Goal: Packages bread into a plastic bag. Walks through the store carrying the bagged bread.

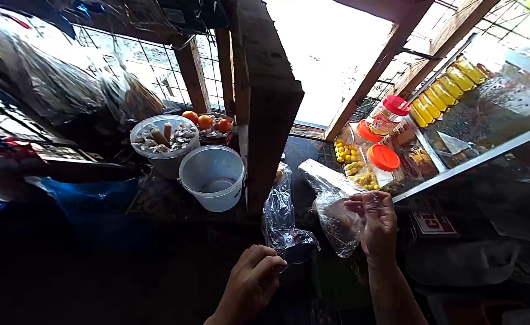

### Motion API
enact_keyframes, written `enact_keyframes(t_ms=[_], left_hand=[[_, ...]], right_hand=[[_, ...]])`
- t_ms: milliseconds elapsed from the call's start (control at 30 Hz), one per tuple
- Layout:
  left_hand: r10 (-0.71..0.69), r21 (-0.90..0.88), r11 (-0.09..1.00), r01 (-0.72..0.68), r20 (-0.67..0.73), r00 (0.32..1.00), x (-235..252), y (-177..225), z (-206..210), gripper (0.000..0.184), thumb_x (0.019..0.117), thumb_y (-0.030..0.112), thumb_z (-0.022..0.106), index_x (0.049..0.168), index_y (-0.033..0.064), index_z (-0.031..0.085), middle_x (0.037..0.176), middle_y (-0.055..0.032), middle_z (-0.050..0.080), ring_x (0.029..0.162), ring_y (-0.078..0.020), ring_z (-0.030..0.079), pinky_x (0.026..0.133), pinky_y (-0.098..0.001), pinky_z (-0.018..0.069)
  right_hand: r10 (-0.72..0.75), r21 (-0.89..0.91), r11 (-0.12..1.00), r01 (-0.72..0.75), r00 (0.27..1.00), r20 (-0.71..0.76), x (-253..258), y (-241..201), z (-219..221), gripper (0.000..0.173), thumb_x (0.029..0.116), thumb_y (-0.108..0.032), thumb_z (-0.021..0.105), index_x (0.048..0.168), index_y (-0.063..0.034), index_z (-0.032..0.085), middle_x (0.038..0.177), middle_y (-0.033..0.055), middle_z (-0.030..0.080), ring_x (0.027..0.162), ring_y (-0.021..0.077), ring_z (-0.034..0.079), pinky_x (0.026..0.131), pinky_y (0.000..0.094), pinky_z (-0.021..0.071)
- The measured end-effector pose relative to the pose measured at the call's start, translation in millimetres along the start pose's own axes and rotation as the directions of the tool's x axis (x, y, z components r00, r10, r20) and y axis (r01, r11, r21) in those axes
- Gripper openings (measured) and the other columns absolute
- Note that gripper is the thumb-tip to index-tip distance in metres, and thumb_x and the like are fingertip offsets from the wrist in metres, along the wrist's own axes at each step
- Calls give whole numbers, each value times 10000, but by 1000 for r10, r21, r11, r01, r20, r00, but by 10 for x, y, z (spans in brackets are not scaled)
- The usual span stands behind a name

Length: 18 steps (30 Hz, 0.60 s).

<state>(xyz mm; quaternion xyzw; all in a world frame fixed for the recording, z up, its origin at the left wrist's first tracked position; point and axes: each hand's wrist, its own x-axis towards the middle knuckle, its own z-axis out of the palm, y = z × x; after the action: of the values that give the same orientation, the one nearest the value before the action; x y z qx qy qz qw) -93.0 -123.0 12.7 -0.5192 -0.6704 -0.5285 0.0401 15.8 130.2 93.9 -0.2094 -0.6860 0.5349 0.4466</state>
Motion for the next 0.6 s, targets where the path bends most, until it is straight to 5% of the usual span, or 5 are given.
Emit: enact_keyframes(t_ms=[200,367,500,600], left_hand=[[72,-246,968,-42,112,991,74,129,150,123,990,165,604,1029,128,715,989,-10,673,953,-67,640,851,-197,544],[90,-411,911,-39,105,990,287,407,359,120,976,98,616,1065,69,691,972,-44,650,800,-23,608,715,-128,526],[42,-568,821,52,151,988,526,682,664,247,1002,137,615,1188,-24,625,973,-102,647,787,-72,638,703,-195,565],[-29,-726,666,169,201,979,762,868,934,565,976,275,701,1349,-76,463,1181,-143,614,990,-133,694,826,-301,627]], right_hand=[[-39,163,985,52,996,-85,210,-287,-157,135,1054,-116,493,1063,-172,615,848,-66,721,715,59,692,724,242,613],[-79,112,991,76,997,22,262,-543,-273,61,952,-236,724,987,-274,692,727,-128,647,513,-50,510,483,114,446],[35,222,972,-69,988,153,11,-514,-378,99,905,-283,777,954,-225,714,843,-99,717,720,-21,659,674,166,577],[98,328,931,-159,976,196,-179,-438,-402,208,924,-401,729,995,-206,708,876,-106,693,757,-27,641,698,160,561]])
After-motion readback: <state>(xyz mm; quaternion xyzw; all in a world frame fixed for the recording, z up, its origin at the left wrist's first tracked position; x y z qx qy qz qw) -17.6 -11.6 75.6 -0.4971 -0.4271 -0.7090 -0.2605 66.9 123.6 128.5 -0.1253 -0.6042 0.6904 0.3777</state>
